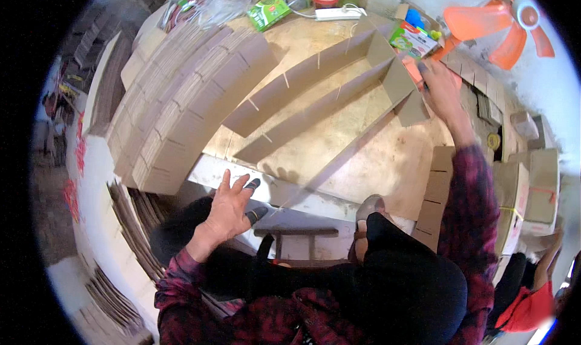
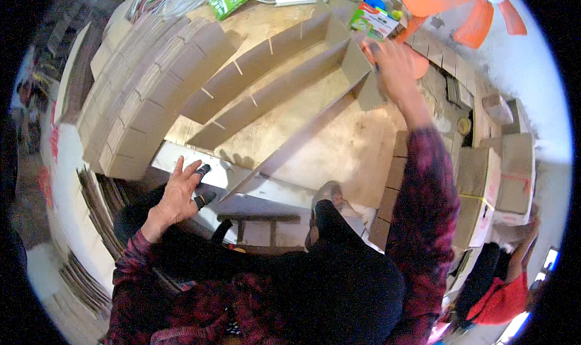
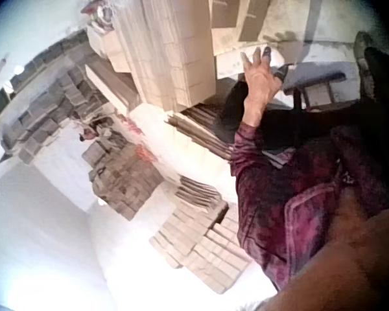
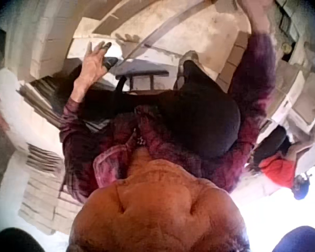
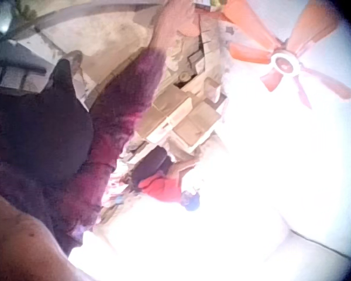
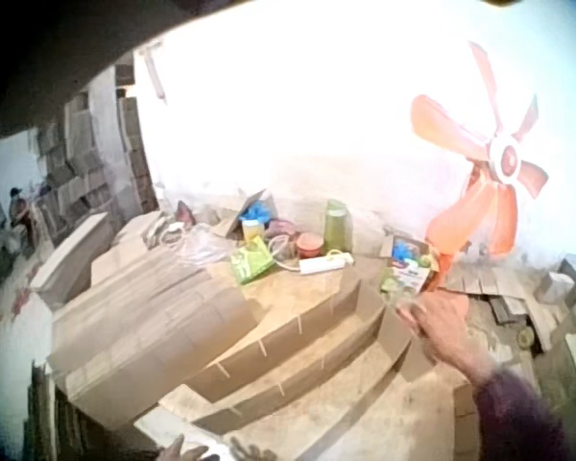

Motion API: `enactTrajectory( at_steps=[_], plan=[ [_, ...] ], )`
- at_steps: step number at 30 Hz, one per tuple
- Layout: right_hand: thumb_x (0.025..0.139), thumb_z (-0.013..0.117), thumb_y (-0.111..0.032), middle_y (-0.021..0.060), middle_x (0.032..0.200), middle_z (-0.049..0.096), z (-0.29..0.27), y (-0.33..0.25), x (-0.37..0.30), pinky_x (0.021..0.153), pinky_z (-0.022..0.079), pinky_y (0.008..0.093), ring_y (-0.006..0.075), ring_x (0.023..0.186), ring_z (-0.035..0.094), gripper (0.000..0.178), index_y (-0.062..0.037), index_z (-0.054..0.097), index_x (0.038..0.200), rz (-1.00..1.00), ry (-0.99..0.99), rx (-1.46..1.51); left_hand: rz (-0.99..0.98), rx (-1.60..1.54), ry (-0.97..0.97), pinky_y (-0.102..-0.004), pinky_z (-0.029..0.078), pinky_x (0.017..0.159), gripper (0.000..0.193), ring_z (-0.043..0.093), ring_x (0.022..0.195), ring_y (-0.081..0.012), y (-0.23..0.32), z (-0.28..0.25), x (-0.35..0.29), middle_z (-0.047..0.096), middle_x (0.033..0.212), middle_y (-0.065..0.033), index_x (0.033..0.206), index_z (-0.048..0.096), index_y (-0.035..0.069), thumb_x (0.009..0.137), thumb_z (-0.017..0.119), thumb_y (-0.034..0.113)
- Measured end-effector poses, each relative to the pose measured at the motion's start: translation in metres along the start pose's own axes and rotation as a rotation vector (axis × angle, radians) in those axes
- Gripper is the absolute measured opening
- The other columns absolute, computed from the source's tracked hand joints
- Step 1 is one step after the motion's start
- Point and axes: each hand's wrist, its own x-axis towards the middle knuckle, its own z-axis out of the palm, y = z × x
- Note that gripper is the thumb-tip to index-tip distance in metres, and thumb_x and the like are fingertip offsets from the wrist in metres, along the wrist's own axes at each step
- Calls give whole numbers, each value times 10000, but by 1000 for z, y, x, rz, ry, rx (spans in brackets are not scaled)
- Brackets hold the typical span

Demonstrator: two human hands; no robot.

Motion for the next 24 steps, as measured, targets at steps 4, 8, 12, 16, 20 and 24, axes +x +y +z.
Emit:
enactTrajectory(
  at_steps=[4,8,12,16,20,24],
  plan=[
    [810,612,-14,230,1293,507,-35,-20,-157,996,400,444,404,1185,485,563,-34,449,1349,269,7,13,-163,-293,111,-429,469,914,566,550,1104,-418,11,5,-21,541,1214,-283,1264,487,-49,794,699,184],
    [699,772,-119,283,1370,408,-49,-82,-290,1015,380,480,433,1240,426,720,12,446,1327,446,-178,-125,-303,-476,283,-475,489,797,439,601,928,-455,24,34,-48,621,955,-295,1164,514,-62,834,665,185],
    [715,790,-169,263,1351,442,-76,-92,-381,985,413,465,416,1202,470,740,-2,424,1336,884,-399,-290,-286,-475,147,-545,439,663,177,585,760,-482,35,65,-15,601,742,-267,943,477,10,795,567,46],
    [762,745,-162,239,1358,453,-78,-78,-396,995,401,428,367,1211,473,698,8,410,1350,1031,-274,-186,-79,-449,271,-519,420,557,179,567,667,-476,42,48,-19,557,657,-271,923,464,12,863,587,127],
    [810,700,-155,214,1364,463,-101,-98,-347,1006,389,392,319,1219,476,656,17,395,1365,1050,111,141,-153,-411,160,-519,439,584,152,584,687,-468,51,58,-21,573,664,-259,900,454,4,783,551,14],
    [857,655,-148,190,1371,473,-116,-129,-262,1016,377,356,271,1228,478,615,26,381,1380,864,211,466,-169,-389,191,-522,461,627,148,604,732,-458,52,77,-7,603,717,-255,896,466,-5,759,523,-4]
  ],
)
